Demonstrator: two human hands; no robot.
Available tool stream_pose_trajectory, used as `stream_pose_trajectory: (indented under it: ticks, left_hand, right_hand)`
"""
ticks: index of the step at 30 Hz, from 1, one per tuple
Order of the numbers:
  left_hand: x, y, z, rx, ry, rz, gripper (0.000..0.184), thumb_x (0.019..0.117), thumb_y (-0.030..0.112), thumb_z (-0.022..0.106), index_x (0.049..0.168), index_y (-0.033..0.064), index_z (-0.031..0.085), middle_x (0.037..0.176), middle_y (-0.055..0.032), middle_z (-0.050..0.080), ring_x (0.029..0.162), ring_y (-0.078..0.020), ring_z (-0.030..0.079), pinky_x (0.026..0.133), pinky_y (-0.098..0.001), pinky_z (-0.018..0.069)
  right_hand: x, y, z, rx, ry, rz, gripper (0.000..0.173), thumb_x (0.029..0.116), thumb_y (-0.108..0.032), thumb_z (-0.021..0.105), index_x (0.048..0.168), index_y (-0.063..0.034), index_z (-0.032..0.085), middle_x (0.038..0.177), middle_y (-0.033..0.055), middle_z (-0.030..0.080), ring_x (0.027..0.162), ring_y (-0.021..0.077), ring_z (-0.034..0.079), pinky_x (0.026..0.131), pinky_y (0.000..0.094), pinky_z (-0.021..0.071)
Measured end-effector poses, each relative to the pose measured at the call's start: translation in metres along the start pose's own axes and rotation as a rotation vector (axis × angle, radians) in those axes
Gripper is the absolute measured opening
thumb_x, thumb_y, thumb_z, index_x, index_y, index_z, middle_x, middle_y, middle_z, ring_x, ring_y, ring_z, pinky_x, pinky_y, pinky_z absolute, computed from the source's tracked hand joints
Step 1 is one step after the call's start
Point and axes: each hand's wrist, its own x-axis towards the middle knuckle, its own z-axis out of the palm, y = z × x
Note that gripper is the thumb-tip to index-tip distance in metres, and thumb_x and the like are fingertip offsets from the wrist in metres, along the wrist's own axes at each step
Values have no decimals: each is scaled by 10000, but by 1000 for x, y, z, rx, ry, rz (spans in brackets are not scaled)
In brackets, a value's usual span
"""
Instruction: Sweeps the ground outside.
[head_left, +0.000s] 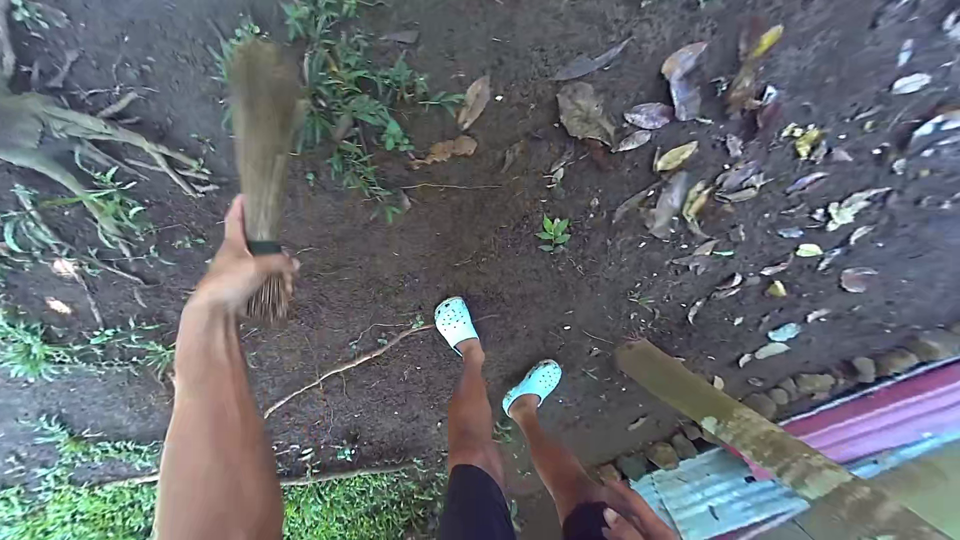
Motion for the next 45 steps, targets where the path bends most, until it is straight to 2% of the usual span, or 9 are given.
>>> stream_pose_trajectory:
  ticks: [8,12,18,23,27,31,36,40,45]
  left_hand:
    - [41,31,348,-73,-412,-163,1316,714,-83,728,1626,369,-107,1033,-223,648,584,-267,654,521,-426,598]
    - [-52,32,303,-112,-581,-44,1114,837,34,711,1612,484,51,937,-127,635,581,-196,583,505,-366,540]
    - [-74,-31,239,-91,68,-231,1136,796,-51,662,1622,329,-19,887,-98,620,570,-185,638,476,-370,576]
    - [21,18,491,-141,44,-368,727,870,45,669,1504,89,317,878,-129,650,676,-201,634,587,-380,557]
    - [4,66,693,-150,-477,-233,1187,742,-55,713,1617,319,4,958,-204,642,598,-272,643,518,-435,588]
    - [-97,83,679,-174,-790,-116,1211,783,-10,746,1626,420,-10,833,-135,610,537,-207,582,471,-367,548]
    - [-124,-10,548,-265,-151,-309,1135,759,-59,681,1615,318,38,810,-110,604,551,-201,634,475,-378,580]
    - [-68,-4,671,-254,-16,-531,120,918,40,587,1031,71,561,686,-23,579,542,-108,553,488,-279,501]
    - [-40,60,882,-253,-536,-380,1182,777,-44,699,1625,340,-29,856,-156,612,558,-221,626,495,-373,576]
  right_hand:
    - [-15,-31,-27,105,30,-18,587,1028,-275,599,1558,-135,388,1481,144,526,1209,288,647,993,503,568]
    - [-2,-2,-74,181,93,-191,583,1016,-303,603,1539,-123,420,1469,157,538,1150,303,684,906,501,621]
    - [36,31,-140,198,-2,-253,573,991,-352,637,1504,-145,486,1403,120,596,1051,237,711,893,463,621]
    - [43,70,-197,292,-45,-217,544,994,-303,641,1494,-149,492,1405,97,601,1008,238,731,861,456,646]
    - [40,78,-247,479,18,-166,532,997,-243,609,1498,-135,471,1435,117,572,1020,295,729,821,493,656]
    - [38,94,-289,525,63,-189,543,996,-269,614,1502,-136,470,1434,110,576,1018,290,728,817,487,654]
    - [49,112,-304,586,14,-184,533,997,-276,620,1490,-120,488,1415,120,581,981,263,727,811,456,648]
    - [59,117,-308,520,-26,-188,530,992,-327,623,1488,-173,513,1423,68,587,955,202,719,791,412,637]
    - [56,126,-322,658,31,-153,531,990,-275,617,1484,-123,497,1419,115,581,961,261,733,785,447,656]
